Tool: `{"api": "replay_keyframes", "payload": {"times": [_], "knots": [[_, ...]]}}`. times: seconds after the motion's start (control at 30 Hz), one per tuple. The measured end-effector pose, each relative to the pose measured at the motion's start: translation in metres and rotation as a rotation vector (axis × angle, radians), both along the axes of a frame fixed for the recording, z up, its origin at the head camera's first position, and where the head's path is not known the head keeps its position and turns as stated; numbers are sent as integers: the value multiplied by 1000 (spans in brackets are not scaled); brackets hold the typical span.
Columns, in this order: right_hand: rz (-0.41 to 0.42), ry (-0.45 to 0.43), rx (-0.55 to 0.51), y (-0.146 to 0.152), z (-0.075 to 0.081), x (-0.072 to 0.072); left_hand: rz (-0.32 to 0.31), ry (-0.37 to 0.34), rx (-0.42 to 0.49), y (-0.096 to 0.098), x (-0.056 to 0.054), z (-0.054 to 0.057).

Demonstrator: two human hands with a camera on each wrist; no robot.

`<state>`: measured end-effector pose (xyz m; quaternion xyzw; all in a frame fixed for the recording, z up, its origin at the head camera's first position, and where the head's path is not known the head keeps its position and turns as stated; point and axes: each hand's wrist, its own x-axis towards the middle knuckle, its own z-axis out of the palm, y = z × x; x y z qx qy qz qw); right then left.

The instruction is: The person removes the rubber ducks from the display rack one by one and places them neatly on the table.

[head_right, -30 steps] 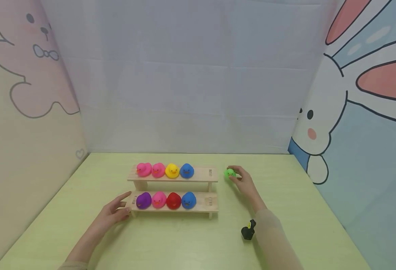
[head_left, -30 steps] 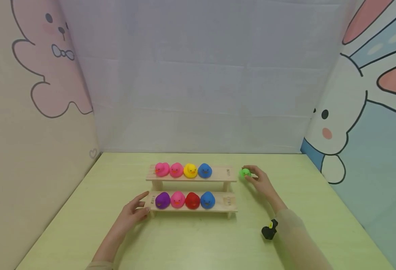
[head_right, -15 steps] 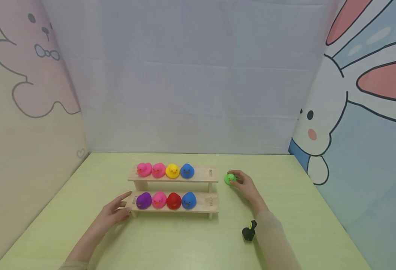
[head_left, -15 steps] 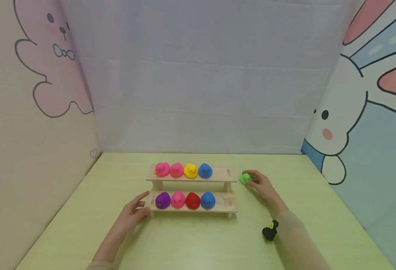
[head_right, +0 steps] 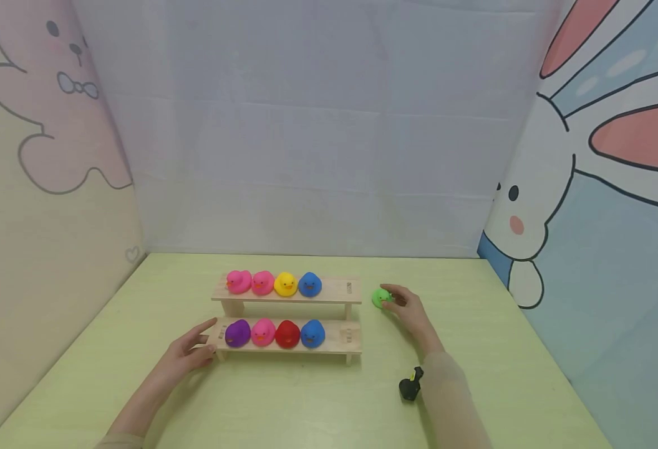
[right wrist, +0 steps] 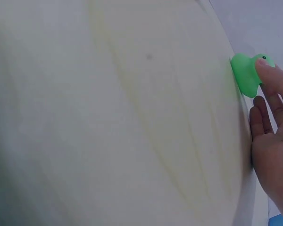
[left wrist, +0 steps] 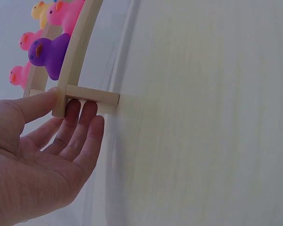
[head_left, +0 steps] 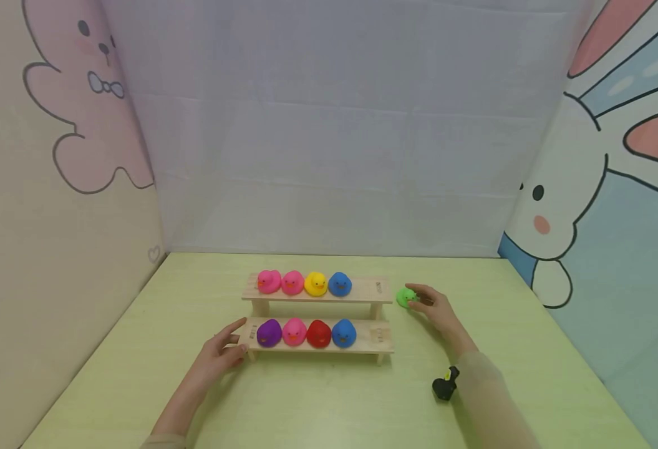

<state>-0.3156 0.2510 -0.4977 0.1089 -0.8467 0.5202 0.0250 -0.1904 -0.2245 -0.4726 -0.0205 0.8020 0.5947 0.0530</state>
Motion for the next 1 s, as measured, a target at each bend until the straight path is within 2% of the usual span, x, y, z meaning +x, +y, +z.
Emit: {"api": "replay_keyframes", "payload": {"times": [0.27,1.0], "knots": [[-7,-10,-19,1,0,0,-15,2,10,0,0,0],[-5,-27,-37,0,0,0,5,-4,1,1,2,0]]}}
